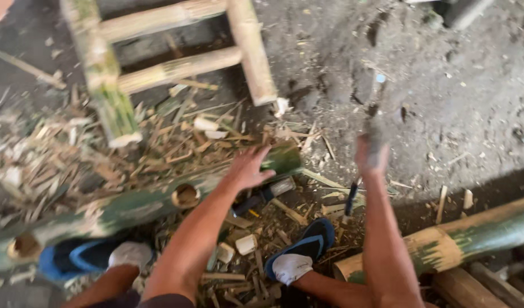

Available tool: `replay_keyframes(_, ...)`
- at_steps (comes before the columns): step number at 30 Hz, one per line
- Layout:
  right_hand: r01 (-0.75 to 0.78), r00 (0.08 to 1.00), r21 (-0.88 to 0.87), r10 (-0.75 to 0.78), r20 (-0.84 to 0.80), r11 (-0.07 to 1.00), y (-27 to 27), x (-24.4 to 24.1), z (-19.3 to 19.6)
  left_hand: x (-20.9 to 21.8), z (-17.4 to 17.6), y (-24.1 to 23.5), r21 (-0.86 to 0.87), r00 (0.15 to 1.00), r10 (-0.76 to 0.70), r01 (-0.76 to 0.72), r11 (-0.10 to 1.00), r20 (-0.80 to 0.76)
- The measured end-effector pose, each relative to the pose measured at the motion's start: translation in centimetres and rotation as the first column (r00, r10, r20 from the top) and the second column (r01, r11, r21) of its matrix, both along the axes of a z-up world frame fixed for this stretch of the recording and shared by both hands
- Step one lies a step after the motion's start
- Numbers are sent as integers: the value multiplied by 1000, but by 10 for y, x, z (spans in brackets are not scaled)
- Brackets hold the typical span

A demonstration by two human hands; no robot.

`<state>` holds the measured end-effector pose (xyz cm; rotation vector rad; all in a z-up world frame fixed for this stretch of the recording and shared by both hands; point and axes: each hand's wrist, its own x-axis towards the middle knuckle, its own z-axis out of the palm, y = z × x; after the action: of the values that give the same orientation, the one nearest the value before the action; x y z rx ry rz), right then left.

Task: The person uses a chisel and hammer to carve holes into a bamboo pole. They periodically measure and mark the bamboo with a pencil and fit a smaller bamboo piece into the carved hole to check alignment.

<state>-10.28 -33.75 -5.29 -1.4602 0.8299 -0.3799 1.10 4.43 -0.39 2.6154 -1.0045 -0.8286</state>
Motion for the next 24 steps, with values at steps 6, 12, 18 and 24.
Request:
replay_keyframes(6,-707,671,-587,636,-381,394,245,-20,-17,-12,12,190,-14,927,374,-373,928,42)
replay_keyframes(12,-930,53,-321,801,-596,-177,398,-44,-9,-58,44,330,50,875,443,-460,887,193)
replay_keyframes(18,-886,14,-387,819,-574,-256,457,-47,8,-78,48,344,447,955,173,-267,854,240)
replay_keyframes(24,-627,346,-755,801,-489,-191,476,-3,46,-72,2,350,205,786,194,-376,903,587)
